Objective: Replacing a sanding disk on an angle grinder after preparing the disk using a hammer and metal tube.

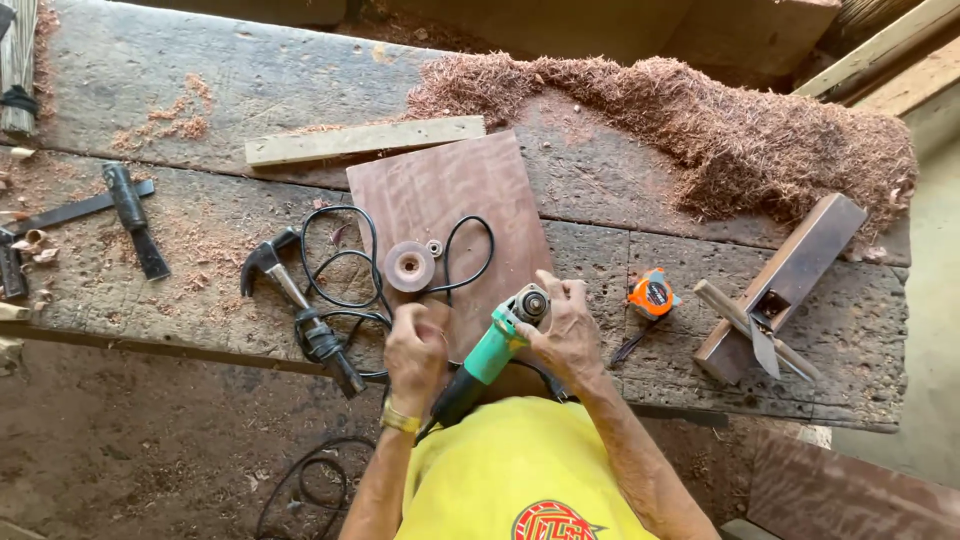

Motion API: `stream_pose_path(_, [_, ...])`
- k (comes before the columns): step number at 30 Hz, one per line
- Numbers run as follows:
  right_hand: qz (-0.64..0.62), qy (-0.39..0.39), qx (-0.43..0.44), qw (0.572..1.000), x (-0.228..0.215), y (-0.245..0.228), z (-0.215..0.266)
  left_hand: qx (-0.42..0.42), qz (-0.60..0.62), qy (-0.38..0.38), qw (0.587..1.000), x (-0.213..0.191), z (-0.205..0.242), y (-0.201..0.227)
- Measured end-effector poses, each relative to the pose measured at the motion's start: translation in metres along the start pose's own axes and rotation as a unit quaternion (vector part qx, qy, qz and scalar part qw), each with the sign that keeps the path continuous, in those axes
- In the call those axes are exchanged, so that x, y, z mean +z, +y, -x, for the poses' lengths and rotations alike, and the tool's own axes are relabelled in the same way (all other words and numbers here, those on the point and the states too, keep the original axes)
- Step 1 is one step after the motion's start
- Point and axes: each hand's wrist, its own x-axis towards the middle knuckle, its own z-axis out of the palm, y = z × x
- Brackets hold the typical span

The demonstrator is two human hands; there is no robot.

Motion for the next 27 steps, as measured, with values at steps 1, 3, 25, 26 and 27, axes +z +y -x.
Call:
stream_pose_path(1, [0.051, 0.027, -0.048, 0.997, 0.005, 0.006, -0.003, -0.118, 0.146, -0.009, 0.982, -0.001, -0.017, -0.002])
stream_pose_path(3, [0.102, 0.051, -0.100, 0.988, 0.010, -0.006, -0.002, -0.231, 0.289, -0.013, 0.929, -0.012, -0.043, 0.002])
stream_pose_path(25, [-0.270, -0.092, -0.017, 0.958, 0.105, -0.037, -0.036, -0.031, 0.143, 0.098, 0.984, -0.016, -0.023, -0.016])
stream_pose_path(26, [-0.192, -0.067, -0.040, 0.978, 0.109, -0.039, -0.039, 0.008, 0.076, 0.109, 0.991, -0.012, -0.025, -0.022])
stream_pose_path(27, [-0.190, -0.068, -0.038, 0.979, 0.116, -0.043, -0.049, 0.006, 0.077, 0.108, 0.991, -0.007, -0.035, -0.030])
